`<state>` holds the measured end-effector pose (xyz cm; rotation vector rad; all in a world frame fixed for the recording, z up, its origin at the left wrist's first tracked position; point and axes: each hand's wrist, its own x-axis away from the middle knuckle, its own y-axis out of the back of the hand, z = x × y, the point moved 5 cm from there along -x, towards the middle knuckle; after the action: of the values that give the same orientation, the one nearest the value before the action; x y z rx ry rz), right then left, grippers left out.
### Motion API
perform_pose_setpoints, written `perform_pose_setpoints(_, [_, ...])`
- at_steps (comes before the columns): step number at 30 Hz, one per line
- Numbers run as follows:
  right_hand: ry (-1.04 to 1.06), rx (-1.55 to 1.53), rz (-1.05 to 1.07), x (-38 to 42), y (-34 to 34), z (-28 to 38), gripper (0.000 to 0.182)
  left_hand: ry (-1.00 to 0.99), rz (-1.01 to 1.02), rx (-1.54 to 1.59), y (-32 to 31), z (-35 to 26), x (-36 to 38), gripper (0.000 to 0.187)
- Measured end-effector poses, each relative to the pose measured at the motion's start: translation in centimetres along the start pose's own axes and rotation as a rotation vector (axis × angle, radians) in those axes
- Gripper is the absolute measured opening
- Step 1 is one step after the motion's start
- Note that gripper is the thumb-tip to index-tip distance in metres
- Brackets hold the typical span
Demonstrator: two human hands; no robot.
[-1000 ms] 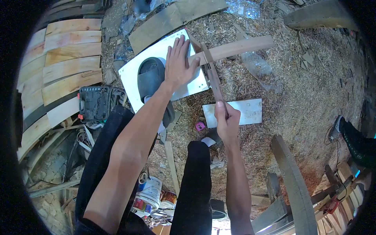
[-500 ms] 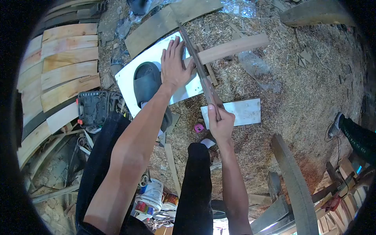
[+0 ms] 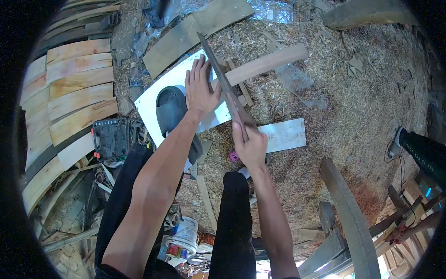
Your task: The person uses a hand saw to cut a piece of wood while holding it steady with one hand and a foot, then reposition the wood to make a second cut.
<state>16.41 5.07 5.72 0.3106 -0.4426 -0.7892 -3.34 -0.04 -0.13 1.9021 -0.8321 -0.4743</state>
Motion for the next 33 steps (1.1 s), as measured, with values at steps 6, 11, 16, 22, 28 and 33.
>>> perform_pose_setpoints(6, [-0.146, 0.088, 0.029, 3.2, 1.6, -1.7, 0.030, 0.002, -0.015, -0.040, 0.2, -0.2, 0.0, 0.074])
perform_pose_setpoints(11, [0.002, -0.040, -0.019, -1.9, -1.2, 0.7, 0.034, -0.015, 0.005, -0.042, -0.1, 0.2, 0.0, 0.079])
perform_pose_setpoints(16, [0.012, 0.002, -0.077, 2.2, 0.6, -0.1, 0.035, 0.011, 0.033, -0.023, 0.2, -0.3, 0.0, 0.078])
perform_pose_setpoints(22, [-0.089, 0.024, -0.032, 2.4, 0.7, -0.4, 0.043, -0.010, 0.008, -0.038, 0.1, -0.1, -0.1, 0.077])
perform_pose_setpoints(28, [-0.001, -0.003, -0.064, -0.3, 0.6, 1.2, 0.046, -0.057, -0.053, -0.010, 0.0, -0.2, 0.2, 0.076])
perform_pose_setpoints(33, [-0.070, 0.104, 0.069, -1.9, 0.7, 1.8, 0.044, -0.045, -0.026, -0.012, 0.2, -0.5, 0.6, 0.076])
